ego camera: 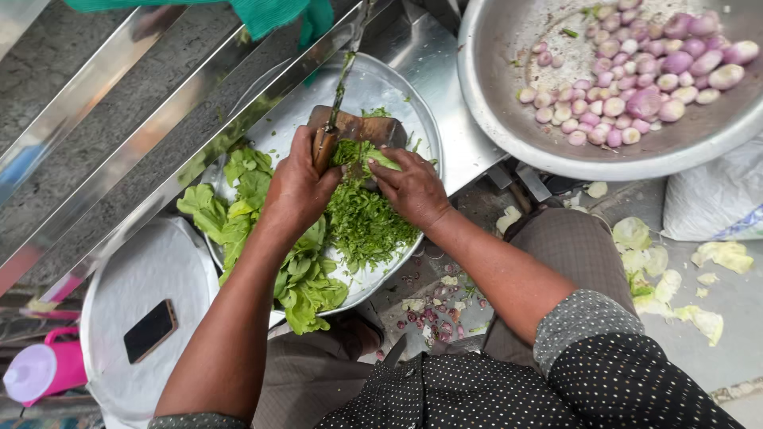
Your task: The person chops green leafy vegetables using a knife on a small wooden board placed on a metal tray, moving the chopped pieces into a pile on the same tray.
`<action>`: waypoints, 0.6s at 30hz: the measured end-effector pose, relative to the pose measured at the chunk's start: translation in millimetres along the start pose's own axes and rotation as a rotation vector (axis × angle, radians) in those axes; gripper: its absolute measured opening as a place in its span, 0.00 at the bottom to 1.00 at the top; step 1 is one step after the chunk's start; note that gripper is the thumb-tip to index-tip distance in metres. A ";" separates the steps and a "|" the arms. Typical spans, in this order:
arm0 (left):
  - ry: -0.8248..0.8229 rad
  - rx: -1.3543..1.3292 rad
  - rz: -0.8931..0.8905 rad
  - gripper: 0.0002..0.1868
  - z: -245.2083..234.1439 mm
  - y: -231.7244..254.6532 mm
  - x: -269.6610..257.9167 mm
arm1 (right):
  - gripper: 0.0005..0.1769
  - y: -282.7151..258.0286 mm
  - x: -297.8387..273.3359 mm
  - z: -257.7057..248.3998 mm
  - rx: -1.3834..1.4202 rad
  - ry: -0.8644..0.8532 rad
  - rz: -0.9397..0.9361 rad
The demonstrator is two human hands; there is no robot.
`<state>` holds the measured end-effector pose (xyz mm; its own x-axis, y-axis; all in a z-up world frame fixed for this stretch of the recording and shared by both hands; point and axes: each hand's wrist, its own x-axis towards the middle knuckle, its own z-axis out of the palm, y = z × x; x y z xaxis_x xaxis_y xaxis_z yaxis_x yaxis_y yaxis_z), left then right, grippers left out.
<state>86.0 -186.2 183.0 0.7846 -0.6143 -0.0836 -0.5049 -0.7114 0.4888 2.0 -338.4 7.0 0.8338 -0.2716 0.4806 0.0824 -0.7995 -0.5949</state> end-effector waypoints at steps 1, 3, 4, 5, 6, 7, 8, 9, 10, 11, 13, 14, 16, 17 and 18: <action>0.000 -0.054 0.052 0.31 -1.1 21.3 -8.9 | 0.19 3.3 -5.9 4.9 0.060 0.014 0.001; -0.018 -0.085 0.145 0.30 0.0 63.5 -25.0 | 0.12 14.0 -3.9 22.8 -0.075 0.046 -0.062; -0.031 -0.061 0.192 0.29 5.4 84.6 -29.7 | 0.11 22.6 -2.5 31.4 -0.198 -0.311 0.028; -0.081 -0.065 0.232 0.29 13.3 104.6 -35.6 | 0.10 24.6 -7.0 42.2 -0.173 -0.220 0.009; -0.105 -0.113 0.350 0.28 22.5 123.4 -40.7 | 0.14 27.8 -3.0 51.9 0.611 -0.197 0.125; -0.105 -0.162 0.456 0.27 31.9 141.0 -43.4 | 0.18 32.3 1.3 57.3 1.402 -0.130 0.188; -0.133 -0.166 0.484 0.27 43.9 158.8 -43.9 | 0.18 36.4 -4.5 57.1 1.387 -0.092 0.202; -0.188 -0.212 0.629 0.28 56.4 176.0 -46.1 | 0.18 33.8 -5.9 57.1 1.022 -0.046 0.146; -0.244 -0.258 0.774 0.29 68.9 192.3 -48.7 | 0.20 26.8 -6.9 56.4 0.656 -0.004 0.098; -0.391 -0.235 0.666 0.29 83.1 208.0 -50.0 | 0.22 17.9 -6.2 55.6 0.291 0.028 0.039; -0.566 -0.146 0.612 0.30 115.5 240.4 -58.5 | 0.24 9.0 -6.6 47.4 -0.089 0.070 -0.036; -0.594 -0.080 0.666 0.31 131.3 257.1 -62.8 | 0.25 8.5 -8.7 40.7 -0.058 0.048 -0.035; -0.627 -0.235 0.812 0.39 150.6 280.3 -70.8 | 0.26 7.6 -7.0 28.0 -0.051 0.036 -0.064; -0.602 -0.233 0.834 0.39 154.4 284.9 -71.7 | 0.26 5.5 -6.7 23.1 -0.026 0.009 -0.066; -0.629 -0.243 0.841 0.44 157.1 287.7 -72.6 | 0.27 4.1 -6.7 18.5 -0.001 -0.018 -0.069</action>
<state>-172.7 -399.9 193.3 -0.1415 -0.9892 -0.0377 -0.6567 0.0653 0.7513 6.9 -329.9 -10.6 0.8357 -0.2068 0.5088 0.1390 -0.8166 -0.5602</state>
